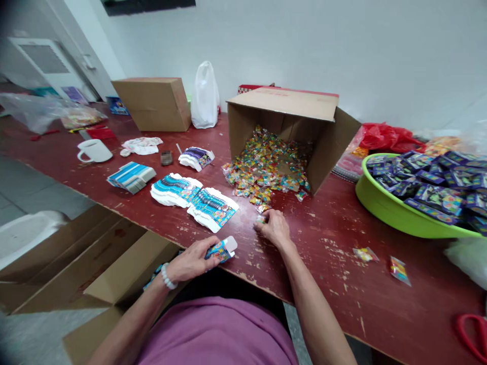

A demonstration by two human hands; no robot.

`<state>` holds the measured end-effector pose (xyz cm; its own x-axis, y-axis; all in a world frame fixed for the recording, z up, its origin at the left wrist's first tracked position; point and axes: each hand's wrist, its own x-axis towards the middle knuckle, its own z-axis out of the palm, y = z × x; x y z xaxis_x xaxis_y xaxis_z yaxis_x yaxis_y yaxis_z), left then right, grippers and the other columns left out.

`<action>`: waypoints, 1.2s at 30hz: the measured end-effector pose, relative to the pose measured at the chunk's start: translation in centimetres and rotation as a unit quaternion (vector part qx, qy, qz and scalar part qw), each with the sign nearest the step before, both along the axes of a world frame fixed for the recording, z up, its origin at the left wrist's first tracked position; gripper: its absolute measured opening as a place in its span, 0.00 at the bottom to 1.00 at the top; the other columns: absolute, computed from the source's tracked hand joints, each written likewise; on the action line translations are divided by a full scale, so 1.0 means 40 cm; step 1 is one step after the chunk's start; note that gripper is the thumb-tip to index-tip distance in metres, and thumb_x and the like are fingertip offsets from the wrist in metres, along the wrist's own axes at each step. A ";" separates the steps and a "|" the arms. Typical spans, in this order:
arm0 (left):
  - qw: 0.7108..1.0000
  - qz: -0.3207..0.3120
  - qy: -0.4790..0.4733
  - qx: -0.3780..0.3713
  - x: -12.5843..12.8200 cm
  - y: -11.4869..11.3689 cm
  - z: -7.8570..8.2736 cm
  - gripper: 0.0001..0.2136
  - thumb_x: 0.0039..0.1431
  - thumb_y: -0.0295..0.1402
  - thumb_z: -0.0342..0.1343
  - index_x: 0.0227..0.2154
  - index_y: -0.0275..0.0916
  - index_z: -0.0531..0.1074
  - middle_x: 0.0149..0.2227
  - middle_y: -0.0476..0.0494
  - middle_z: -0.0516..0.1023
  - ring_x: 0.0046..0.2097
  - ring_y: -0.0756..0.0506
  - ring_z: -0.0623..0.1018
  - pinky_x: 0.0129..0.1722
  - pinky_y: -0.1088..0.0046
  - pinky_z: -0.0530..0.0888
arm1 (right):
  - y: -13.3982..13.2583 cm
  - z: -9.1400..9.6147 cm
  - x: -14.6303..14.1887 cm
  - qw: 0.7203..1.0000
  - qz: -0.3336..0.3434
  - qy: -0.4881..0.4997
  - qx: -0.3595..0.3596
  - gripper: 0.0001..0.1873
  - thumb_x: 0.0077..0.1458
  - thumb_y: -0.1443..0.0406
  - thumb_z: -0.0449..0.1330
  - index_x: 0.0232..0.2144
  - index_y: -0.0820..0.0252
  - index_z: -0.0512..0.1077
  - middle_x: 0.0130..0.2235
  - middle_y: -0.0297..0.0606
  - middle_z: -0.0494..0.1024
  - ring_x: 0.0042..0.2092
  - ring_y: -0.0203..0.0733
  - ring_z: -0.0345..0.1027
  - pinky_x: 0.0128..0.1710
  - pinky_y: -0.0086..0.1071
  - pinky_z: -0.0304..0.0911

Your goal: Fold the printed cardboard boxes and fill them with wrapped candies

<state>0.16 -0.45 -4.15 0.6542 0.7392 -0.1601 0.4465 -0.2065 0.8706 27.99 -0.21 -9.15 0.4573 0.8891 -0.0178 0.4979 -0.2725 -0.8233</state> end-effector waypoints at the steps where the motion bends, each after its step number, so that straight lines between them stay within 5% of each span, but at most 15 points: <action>1: 0.998 0.015 -0.038 -0.039 0.003 -0.003 0.001 0.09 0.50 0.34 0.61 0.36 0.41 0.74 0.32 0.49 0.73 0.35 0.46 0.71 0.37 0.73 0.67 | 0.000 0.003 0.003 0.999 0.001 0.035 0.003 0.15 0.35 0.58 0.69 0.28 0.58 0.74 0.31 0.38 0.76 0.36 0.47 0.70 0.36 0.36 0.64; 7: 0.945 0.062 -0.190 -0.259 0.022 -0.021 0.011 0.23 0.50 0.35 0.62 0.49 0.38 0.67 0.38 0.46 0.72 0.33 0.49 0.72 0.33 0.73 0.71 | -0.039 0.035 -0.025 0.963 -0.001 0.266 0.038 0.20 0.36 0.52 0.69 0.27 0.60 0.72 0.23 0.34 0.75 0.23 0.36 0.68 0.19 0.27 0.60; 16: 0.925 0.123 -0.224 -0.282 0.023 -0.023 0.003 0.22 0.48 0.31 0.63 0.48 0.37 0.68 0.34 0.47 0.76 0.27 0.52 0.74 0.28 0.76 0.71 | -0.089 0.122 -0.104 0.893 -0.010 0.443 0.084 0.21 0.36 0.55 0.74 0.28 0.60 0.72 0.21 0.30 0.75 0.22 0.31 0.67 0.21 0.23 0.64; 24: 0.896 0.150 -0.272 -0.318 0.030 -0.025 -0.004 0.22 0.46 0.33 0.66 0.45 0.37 0.70 0.34 0.45 0.78 0.25 0.51 0.76 0.27 0.75 0.72 | -0.101 0.143 -0.138 0.853 -0.018 0.511 0.106 0.19 0.35 0.60 0.75 0.28 0.60 0.73 0.23 0.31 0.77 0.22 0.32 0.69 0.20 0.23 0.66; 31: 0.901 0.154 -0.267 -0.306 0.031 -0.029 -0.002 0.22 0.46 0.34 0.67 0.46 0.37 0.70 0.34 0.45 0.79 0.25 0.50 0.77 0.27 0.75 0.73 | -0.111 0.146 -0.129 0.853 -0.026 0.509 0.115 0.19 0.35 0.60 0.75 0.29 0.60 0.73 0.23 0.31 0.77 0.22 0.31 0.69 0.20 0.22 0.66; 36: 0.901 0.160 -0.265 -0.304 0.032 -0.030 0.001 0.22 0.46 0.34 0.67 0.45 0.37 0.69 0.34 0.45 0.79 0.25 0.50 0.77 0.27 0.76 0.72 | -0.123 0.131 -0.105 0.902 -0.035 0.413 0.117 0.21 0.38 0.53 0.72 0.30 0.59 0.72 0.24 0.32 0.76 0.24 0.34 0.70 0.23 0.27 0.67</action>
